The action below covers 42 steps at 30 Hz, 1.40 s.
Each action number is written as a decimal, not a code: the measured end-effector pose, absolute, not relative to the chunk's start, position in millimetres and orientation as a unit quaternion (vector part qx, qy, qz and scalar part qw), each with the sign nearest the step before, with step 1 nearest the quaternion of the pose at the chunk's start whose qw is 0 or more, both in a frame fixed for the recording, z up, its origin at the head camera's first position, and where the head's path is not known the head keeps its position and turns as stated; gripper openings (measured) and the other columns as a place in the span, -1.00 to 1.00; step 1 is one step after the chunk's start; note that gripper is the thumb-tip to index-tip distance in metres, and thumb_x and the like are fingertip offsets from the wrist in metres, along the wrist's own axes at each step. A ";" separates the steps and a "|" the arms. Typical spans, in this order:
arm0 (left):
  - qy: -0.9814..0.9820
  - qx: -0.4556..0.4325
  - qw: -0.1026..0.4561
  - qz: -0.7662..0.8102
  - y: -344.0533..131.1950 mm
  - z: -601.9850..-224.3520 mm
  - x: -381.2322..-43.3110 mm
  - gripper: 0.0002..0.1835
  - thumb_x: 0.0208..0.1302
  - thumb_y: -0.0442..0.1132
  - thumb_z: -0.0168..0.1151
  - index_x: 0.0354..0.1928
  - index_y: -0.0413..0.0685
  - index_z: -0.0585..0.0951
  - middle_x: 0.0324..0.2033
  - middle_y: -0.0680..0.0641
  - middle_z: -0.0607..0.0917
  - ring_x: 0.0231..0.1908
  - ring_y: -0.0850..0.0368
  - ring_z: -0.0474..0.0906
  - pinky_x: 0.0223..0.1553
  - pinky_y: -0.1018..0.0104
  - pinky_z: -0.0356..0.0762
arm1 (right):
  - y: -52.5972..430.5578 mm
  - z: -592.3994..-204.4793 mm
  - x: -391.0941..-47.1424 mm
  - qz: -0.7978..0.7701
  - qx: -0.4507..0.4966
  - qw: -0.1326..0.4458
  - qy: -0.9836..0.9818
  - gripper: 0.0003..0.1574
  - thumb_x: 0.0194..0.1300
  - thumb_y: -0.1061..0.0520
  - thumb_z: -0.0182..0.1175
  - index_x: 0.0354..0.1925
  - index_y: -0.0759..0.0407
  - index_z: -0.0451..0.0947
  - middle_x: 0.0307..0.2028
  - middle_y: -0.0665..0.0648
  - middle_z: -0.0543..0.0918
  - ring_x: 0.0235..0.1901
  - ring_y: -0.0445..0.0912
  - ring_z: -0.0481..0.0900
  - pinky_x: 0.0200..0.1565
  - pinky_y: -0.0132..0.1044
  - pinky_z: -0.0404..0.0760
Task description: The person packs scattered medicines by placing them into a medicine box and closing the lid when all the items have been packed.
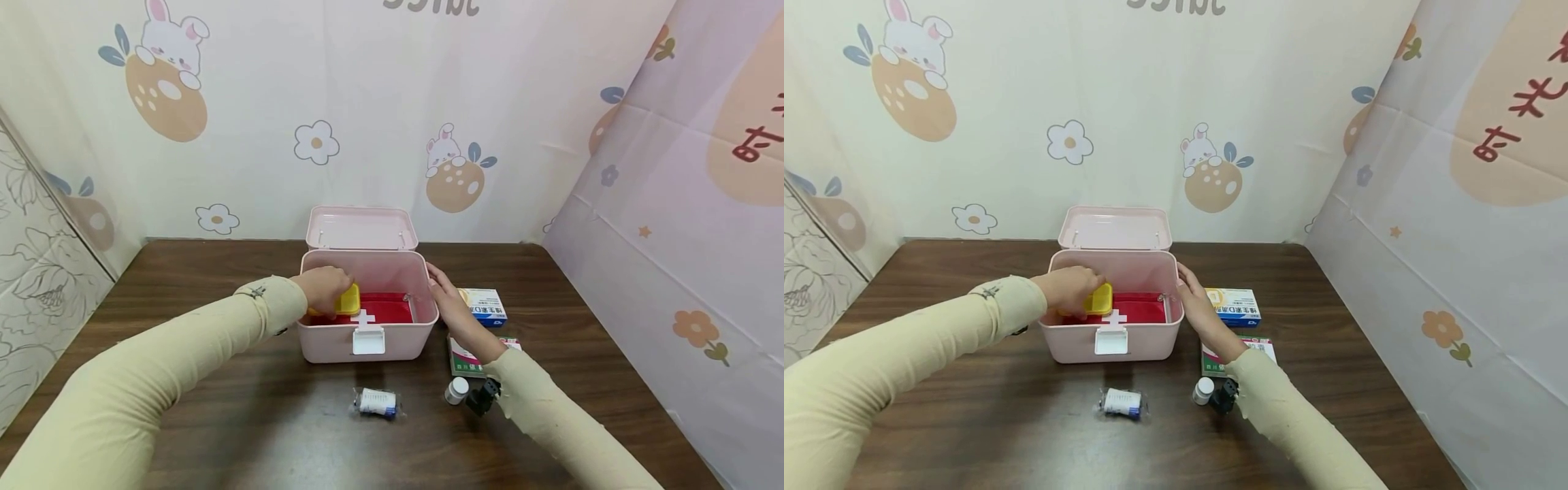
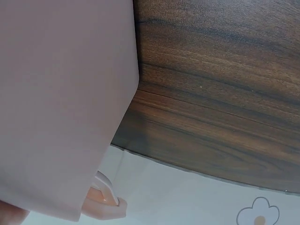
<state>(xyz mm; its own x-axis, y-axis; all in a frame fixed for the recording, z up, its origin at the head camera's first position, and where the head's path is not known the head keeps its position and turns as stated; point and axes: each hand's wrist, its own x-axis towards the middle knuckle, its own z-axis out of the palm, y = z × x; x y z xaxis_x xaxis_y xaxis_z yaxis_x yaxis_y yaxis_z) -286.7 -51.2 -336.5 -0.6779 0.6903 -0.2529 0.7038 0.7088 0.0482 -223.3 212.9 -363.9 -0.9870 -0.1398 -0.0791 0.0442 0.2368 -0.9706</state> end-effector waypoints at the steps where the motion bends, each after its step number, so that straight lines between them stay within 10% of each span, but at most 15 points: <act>1: 0.916 0.379 0.127 -0.028 -51.2 -335.8 -286.2 -0.48 0.06 -0.16 0.55 0.03 -0.20 0.58 -0.16 -0.13 0.69 -0.10 -0.07 0.61 0.15 0.09 0.54 | 212.7 -363.4 -223.0 -0.617 -0.031 0.074 0.783 -0.33 0.65 0.03 -0.27 0.58 0.11 -0.08 0.53 0.25 0.06 0.51 0.20 -0.02 0.42 0.21 0.05; 31: 0.914 0.394 0.096 -0.005 -55.9 -324.0 -277.4 -0.65 0.11 -0.16 0.52 -0.17 -0.23 0.65 -0.35 -0.08 0.65 -0.27 -0.02 0.55 0.00 0.13 0.59 | 208.9 -361.8 -222.6 -0.607 -0.033 0.070 0.791 -0.33 0.65 0.04 -0.28 0.58 0.13 -0.08 0.53 0.28 0.06 0.50 0.21 -0.01 0.42 0.22 0.04; 42: 0.889 0.444 -0.042 0.104 -65.6 -268.7 -241.6 -0.62 0.25 -0.23 0.41 0.09 -0.19 0.68 0.00 -0.16 0.73 0.03 -0.07 0.65 0.06 0.05 0.61 | 210.8 -363.1 -222.8 -0.611 -0.027 0.065 0.789 -0.35 0.64 0.07 -0.28 0.58 0.14 -0.07 0.52 0.30 0.09 0.50 0.22 0.01 0.42 0.21 0.04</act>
<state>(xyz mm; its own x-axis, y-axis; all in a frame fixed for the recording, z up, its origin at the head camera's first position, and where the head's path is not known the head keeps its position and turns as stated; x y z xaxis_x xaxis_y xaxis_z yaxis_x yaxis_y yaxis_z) -241.6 -65.6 -268.7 -0.6024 0.7803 0.1681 0.7980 0.5842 0.1479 -222.8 210.8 -363.1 -0.9901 -0.1220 -0.0698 0.0370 0.2531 -0.9667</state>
